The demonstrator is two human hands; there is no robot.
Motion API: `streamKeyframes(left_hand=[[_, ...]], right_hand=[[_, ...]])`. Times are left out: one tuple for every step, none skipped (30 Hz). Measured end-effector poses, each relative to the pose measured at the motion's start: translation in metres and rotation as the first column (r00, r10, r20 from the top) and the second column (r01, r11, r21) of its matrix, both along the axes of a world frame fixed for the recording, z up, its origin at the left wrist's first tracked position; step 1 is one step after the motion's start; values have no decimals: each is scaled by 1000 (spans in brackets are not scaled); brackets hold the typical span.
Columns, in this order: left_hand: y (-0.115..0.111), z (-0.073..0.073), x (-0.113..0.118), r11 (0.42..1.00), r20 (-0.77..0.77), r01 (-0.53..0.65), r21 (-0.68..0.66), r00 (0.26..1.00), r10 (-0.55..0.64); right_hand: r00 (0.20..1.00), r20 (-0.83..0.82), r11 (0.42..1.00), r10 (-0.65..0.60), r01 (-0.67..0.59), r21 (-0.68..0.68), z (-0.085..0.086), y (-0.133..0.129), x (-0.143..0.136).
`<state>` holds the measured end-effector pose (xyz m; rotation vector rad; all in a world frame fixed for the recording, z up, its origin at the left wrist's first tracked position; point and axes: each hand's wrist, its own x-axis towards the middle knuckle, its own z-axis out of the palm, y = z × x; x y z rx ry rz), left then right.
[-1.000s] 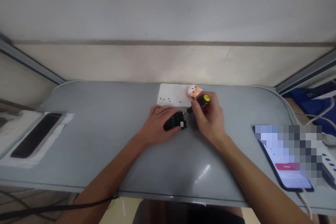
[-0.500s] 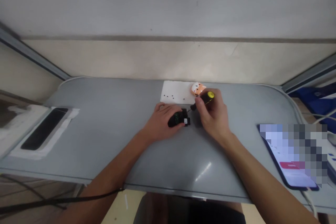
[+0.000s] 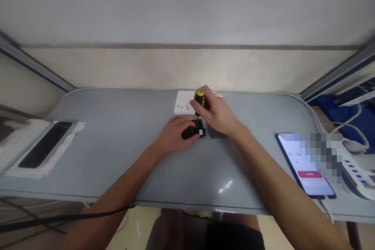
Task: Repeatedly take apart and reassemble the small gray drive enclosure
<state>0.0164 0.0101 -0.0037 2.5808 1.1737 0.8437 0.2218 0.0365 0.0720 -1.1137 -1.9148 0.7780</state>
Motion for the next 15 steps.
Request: streamKeyframes(left_hand=[[0,0,0,1000,4,3,0,1000,-3],[0,0,0,1000,9,7,-4,1000,-7],[0,1,0,1000,14,12,-10,1000,-12],[0,1,0,1000,18,19,-16,1000,-19],[0,1,0,999,17,26,-22,1000,-26],[0,2,0,999,18,30,-24,999,-29],[0,2,0,999,17,31,-23,999,-30],[0,3,0,999,17,30,-20,999,-29],[0,3,0,999,17,28,-19,999,-28],[0,3,0,999,14,29,-21,999,-28],[0,4,0,999,10,31,-26,999,-31],[1,4,-1,999,5,35,-31,999,-35],[1,5,-1,999,0,39,-38,999,-39],[1,5,-1,998,-3,42,-43,999,-42],[1,6,-1,998,-2,47,-46,999,-47]], right_hand=[[1000,1,1000,14,-14,2,1,3,-1],[1000,-4,1000,14,-14,0,1,4,-2],[1000,-16,1000,0,0,-2,-1,5,-3],[999,-33,1000,-21,20,-7,-3,5,-3],[998,-54,999,-44,43,-10,-6,4,-4],[994,-82,998,-65,65,-7,-9,4,-5],[989,-121,996,-83,84,2,-12,3,-5],[981,-173,995,-92,95,11,-16,2,-7],[966,-241,995,-93,100,17,-19,2,-8],[940,-328,995,-89,99,14,-22,2,-10],[898,-432,996,-83,89,-6,-25,2,-12],[841,-535,997,-74,62,-41,-28,2,-15],[775,-628,996,-72,23,-86,-31,3,-17],[707,-702,991,-83,-14,-131,-33,4,-19],[648,-755,984,-103,-45,-173,-35,4,-20]])
